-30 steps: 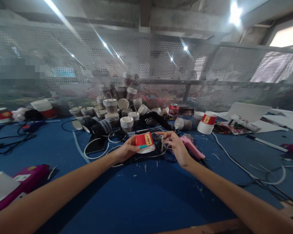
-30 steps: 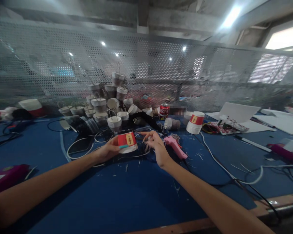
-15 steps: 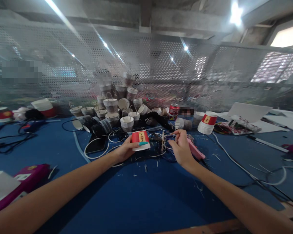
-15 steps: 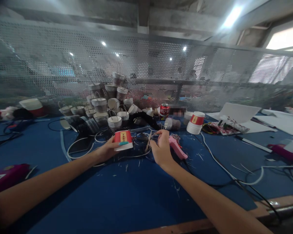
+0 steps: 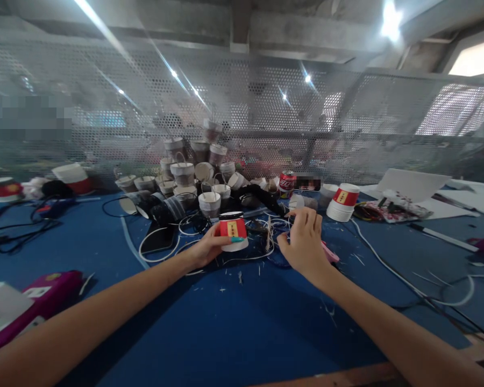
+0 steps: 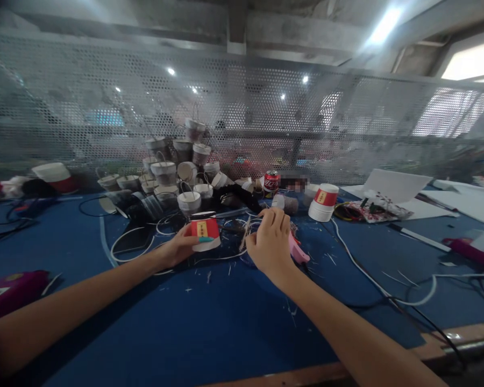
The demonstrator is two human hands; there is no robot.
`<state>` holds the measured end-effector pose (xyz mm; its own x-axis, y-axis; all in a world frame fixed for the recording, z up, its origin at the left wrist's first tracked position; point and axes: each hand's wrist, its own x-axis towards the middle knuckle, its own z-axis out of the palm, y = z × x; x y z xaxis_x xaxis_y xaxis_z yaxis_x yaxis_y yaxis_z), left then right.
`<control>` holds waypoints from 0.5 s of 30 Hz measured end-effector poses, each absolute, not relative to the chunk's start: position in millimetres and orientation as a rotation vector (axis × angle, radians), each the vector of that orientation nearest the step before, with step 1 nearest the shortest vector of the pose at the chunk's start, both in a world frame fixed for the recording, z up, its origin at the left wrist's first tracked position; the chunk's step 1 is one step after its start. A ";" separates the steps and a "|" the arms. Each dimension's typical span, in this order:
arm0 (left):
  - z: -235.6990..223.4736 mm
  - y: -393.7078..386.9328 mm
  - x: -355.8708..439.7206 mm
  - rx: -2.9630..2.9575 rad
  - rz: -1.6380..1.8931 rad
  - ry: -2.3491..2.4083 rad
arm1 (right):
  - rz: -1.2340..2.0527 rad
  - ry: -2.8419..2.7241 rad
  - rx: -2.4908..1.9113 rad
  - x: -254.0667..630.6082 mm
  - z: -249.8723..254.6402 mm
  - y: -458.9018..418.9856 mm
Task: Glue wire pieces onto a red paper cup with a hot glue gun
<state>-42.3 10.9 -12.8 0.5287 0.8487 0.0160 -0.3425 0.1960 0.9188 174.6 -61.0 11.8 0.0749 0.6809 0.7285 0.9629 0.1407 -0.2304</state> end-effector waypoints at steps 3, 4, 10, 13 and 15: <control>-14.0 10.2 -43.0 1.083 0.913 0.589 | -0.536 -1.547 -1.717 184.3 5.3 -59.2; -14.1 10.0 -43.1 1.093 0.908 0.593 | -0.538 -1.520 -1.765 189.3 1.6 -58.0; -10.8 7.8 -41.4 1.133 0.914 0.617 | -0.209 -1.445 -2.245 222.0 -14.6 -40.0; -8.3 6.5 -40.7 1.156 0.912 0.592 | -0.144 -1.364 -2.320 230.8 -11.9 -32.5; -7.3 6.2 -40.3 1.153 0.921 0.585 | -0.191 -1.393 -2.208 231.9 -6.4 -31.5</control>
<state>-40.3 6.2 -7.3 0.5202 0.8520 0.0600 -0.3080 0.1216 0.9436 231.9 -31.5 -6.4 0.4620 0.8009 0.3809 0.8739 -0.3378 -0.3496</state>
